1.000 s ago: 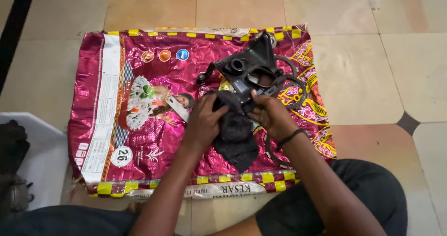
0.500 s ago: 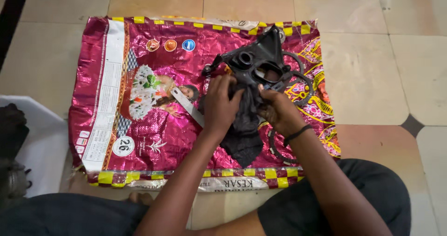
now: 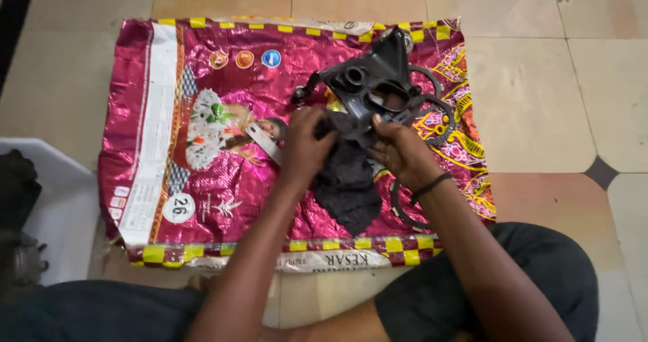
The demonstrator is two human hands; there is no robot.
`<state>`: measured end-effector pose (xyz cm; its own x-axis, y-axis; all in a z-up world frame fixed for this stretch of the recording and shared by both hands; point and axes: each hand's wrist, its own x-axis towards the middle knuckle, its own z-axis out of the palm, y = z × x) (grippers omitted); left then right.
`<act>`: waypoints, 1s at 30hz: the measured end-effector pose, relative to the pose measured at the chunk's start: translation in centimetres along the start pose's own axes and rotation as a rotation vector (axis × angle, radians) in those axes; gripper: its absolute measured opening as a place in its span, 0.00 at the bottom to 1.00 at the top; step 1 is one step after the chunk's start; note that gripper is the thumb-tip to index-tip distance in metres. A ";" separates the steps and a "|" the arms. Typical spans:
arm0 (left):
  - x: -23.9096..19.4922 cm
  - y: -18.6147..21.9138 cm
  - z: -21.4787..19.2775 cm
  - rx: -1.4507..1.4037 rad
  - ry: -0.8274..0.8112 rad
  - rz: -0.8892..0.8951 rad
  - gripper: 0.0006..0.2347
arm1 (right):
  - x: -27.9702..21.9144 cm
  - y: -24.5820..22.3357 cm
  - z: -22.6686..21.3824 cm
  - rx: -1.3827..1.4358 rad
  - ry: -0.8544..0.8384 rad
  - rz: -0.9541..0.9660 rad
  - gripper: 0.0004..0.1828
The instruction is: The person sits on the floor and cleans a black mechanical part using a metal file and a dark cloth. They file the edges of the part, then wipe it down with the cloth, repeatedly turning the object to clean different surfaces.
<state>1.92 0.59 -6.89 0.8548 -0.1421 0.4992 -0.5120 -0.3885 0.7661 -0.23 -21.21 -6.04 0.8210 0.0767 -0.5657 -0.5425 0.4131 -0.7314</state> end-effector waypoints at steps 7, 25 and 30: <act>1.6 4.1 0.2 0.156 0.004 -0.308 0.14 | 0.4 0.4 -0.4 0.040 0.084 -0.003 0.02; -0.5 6.6 -6.3 0.193 -0.639 -0.474 0.08 | 0.7 0.4 -0.8 0.030 0.030 0.023 0.08; 0.0 7.5 -10.1 0.303 -1.068 -0.646 0.10 | 0.8 0.4 -0.5 0.038 0.050 -0.022 0.09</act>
<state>-2.73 6.92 2.94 0.6553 -0.4526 -0.6048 -0.0620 -0.8302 0.5540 0.11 -21.41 -6.97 0.8224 0.0221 -0.5684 -0.5163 0.4488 -0.7294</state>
